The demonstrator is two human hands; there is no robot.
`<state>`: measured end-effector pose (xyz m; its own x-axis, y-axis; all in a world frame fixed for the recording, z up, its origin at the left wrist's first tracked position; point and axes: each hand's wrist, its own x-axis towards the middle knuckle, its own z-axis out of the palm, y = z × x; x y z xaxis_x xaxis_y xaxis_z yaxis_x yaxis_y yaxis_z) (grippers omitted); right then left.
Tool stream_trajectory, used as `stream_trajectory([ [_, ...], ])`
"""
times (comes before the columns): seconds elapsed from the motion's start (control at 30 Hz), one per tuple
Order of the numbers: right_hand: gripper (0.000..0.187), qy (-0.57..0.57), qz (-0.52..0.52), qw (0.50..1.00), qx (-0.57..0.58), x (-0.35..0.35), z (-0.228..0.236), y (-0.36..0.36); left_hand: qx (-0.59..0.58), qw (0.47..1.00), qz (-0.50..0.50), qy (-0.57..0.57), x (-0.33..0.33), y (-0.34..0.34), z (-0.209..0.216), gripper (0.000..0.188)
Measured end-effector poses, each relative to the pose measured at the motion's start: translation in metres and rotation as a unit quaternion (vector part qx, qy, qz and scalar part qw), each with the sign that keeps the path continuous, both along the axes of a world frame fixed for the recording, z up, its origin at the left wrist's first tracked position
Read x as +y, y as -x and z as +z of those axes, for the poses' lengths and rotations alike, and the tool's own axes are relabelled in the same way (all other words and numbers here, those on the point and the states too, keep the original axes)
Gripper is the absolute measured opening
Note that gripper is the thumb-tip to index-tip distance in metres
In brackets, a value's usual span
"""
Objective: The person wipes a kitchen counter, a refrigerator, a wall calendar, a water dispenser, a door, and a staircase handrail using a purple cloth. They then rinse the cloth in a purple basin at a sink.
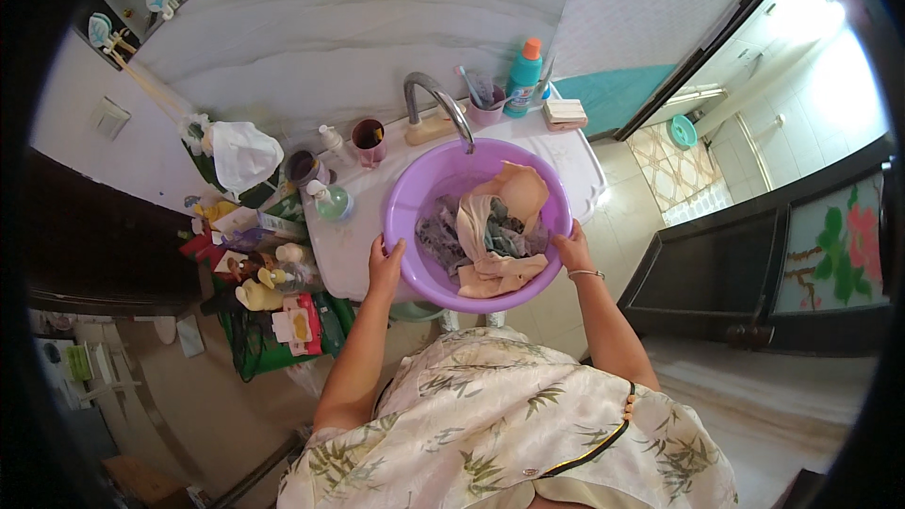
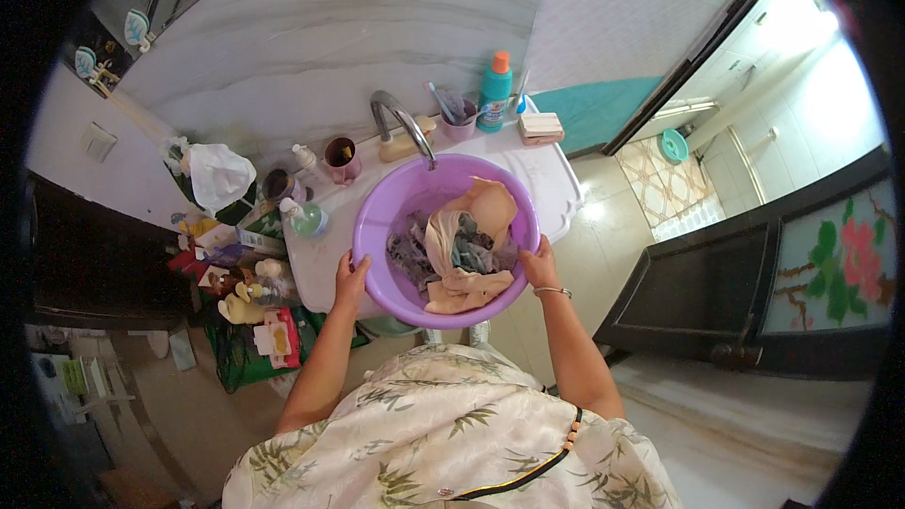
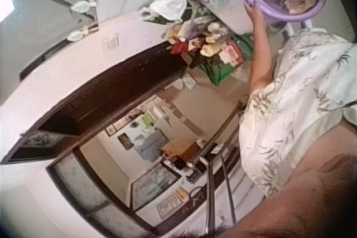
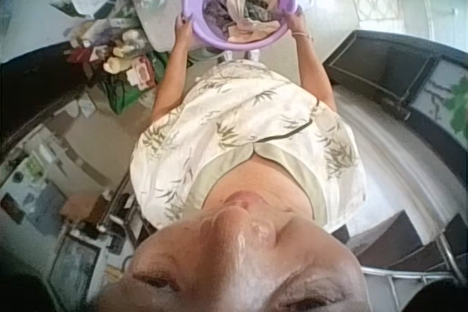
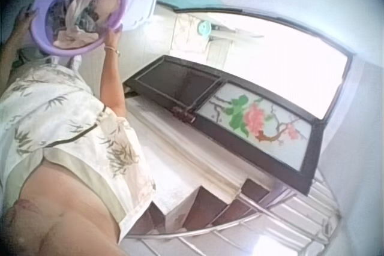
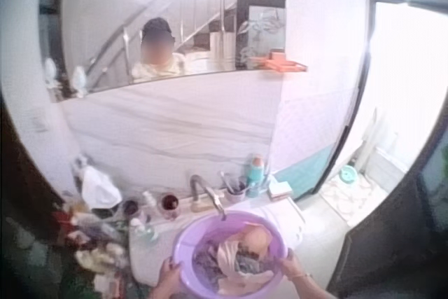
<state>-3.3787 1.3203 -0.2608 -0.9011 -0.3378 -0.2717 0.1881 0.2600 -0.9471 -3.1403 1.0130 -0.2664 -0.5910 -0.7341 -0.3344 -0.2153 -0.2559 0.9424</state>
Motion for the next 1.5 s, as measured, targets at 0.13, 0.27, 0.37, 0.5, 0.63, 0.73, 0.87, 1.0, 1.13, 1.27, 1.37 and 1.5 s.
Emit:
stream_trajectory([
  [0.13, 0.043, 0.031, -0.008, 0.999, -0.018, -0.001, 0.001, -0.003, -0.002, 1.0, 0.002, 0.018, 0.001, 0.005, -0.004, 0.057],
  [0.27, 0.043, 0.073, -0.016, 0.997, -0.034, -0.002, 0.009, -0.007, -0.007, 1.0, 0.007, 0.025, 0.005, 0.005, 0.001, 0.055],
  [0.37, 0.044, 0.051, -0.013, 0.998, -0.038, -0.004, 0.018, -0.008, -0.007, 1.0, -0.004, 0.022, 0.005, 0.005, 0.005, 0.053],
  [0.5, 0.046, 0.05, -0.017, 0.998, -0.024, -0.004, 0.012, -0.008, -0.013, 0.999, -0.014, 0.03, 0.007, 0.006, 0.011, 0.05],
  [0.63, 0.048, 0.061, -0.027, 0.997, -0.038, -0.006, 0.021, -0.012, 0.008, 1.0, 0.0, 0.024, 0.007, 0.003, -0.001, 0.048],
  [0.73, 0.049, 0.045, -0.027, 0.998, -0.041, -0.002, 0.016, -0.011, 0.011, 0.999, -0.017, 0.028, 0.006, 0.002, -0.002, 0.048],
  [0.87, 0.048, 0.07, -0.044, 0.996, -0.045, -0.009, 0.026, -0.017, 0.005, 0.999, -0.016, 0.04, 0.004, 0.001, -0.006, 0.05],
  [1.0, 0.048, 0.05, -0.022, 0.998, -0.038, 0.001, 0.009, -0.012, -0.013, 0.997, -0.044, 0.062, 0.003, 0.004, 0.012, 0.052],
  [1.13, 0.051, -0.054, -0.036, 0.996, 0.066, -0.008, 0.028, -0.019, 0.023, 0.997, -0.053, 0.053, 0.002, 0.002, 0.004, 0.054],
  [1.27, 0.059, -0.4, 0.056, 0.783, 0.473, -0.039, 0.093, -0.028, 0.031, 0.998, -0.034, 0.045, 0.012, -0.003, 0.009, 0.057],
  [1.37, 0.068, -0.298, 0.324, 0.789, 0.428, -0.065, 0.086, -0.014, 0.027, 0.998, -0.023, 0.051, 0.023, -0.008, 0.015, 0.056],
  [1.5, 0.085, -0.316, 0.459, 0.7, 0.447, -0.125, 0.061, 0.016, 0.019, 0.999, -0.004, 0.05, 0.031, -0.007, 0.031, 0.057],
])
